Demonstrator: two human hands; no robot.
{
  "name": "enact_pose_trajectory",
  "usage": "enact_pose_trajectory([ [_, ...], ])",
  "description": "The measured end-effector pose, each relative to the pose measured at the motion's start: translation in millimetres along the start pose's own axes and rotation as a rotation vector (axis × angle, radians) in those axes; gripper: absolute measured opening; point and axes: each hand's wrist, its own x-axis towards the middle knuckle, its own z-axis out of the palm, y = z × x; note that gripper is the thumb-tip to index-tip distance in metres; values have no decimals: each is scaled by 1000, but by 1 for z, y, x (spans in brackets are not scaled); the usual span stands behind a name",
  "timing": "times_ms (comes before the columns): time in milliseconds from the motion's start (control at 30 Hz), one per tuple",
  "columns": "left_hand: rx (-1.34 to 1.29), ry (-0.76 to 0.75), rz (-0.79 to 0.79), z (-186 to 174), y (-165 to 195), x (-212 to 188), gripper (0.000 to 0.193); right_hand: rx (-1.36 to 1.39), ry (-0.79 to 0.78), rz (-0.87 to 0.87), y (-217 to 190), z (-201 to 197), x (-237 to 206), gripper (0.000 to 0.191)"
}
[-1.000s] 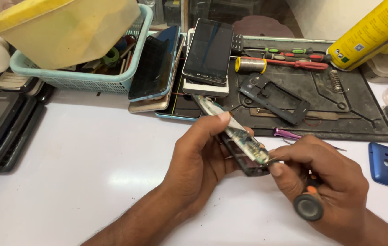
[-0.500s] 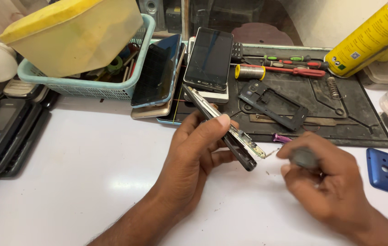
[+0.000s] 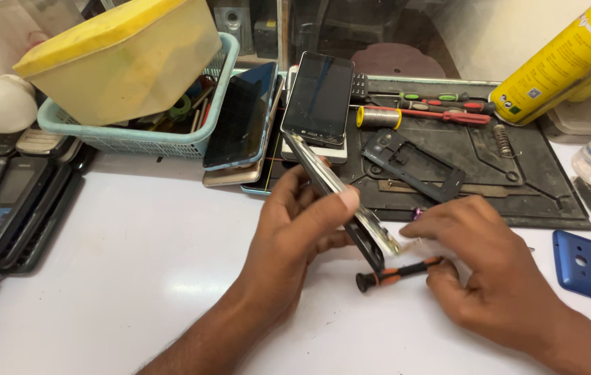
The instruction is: The person repairs a disassembled smartphone on a white workbench. They use tweezers to pry and reposition a flex cable and small components on the phone's motherboard, then use a screwdriver to work on screws along the board's edge, repeatedly repositioning the phone and finally aligning the screen assembly against the chassis.
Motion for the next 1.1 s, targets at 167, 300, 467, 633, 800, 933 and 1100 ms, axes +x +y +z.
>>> enact_pose_trajectory([
  [167, 11, -160, -45, 1, -2, -8, 91, 622, 52, 498, -1, 5, -12, 37],
  [300, -28, -242, -30, 3, -3, -10, 98, 900, 14, 456, -1, 10, -28, 60],
  [467, -23, -279, -24, 4, 0, -16, 101, 690, -58, 327, -8, 14, -37, 80],
  [633, 88, -242, -55, 5, 4, -18, 107, 656, -87, 395, -12, 17, -35, 84],
  [800, 56, -287, -25, 5, 4, -19, 110, 667, -77, 411, -15, 17, -32, 82],
  [933, 91, -270, -28, 6, 4, -17, 111, 673, -78, 445, -18, 16, -28, 79],
  [1100, 76, -277, -25, 6, 4, -17, 109, 590, -49, 374, -20, 12, -24, 74],
])
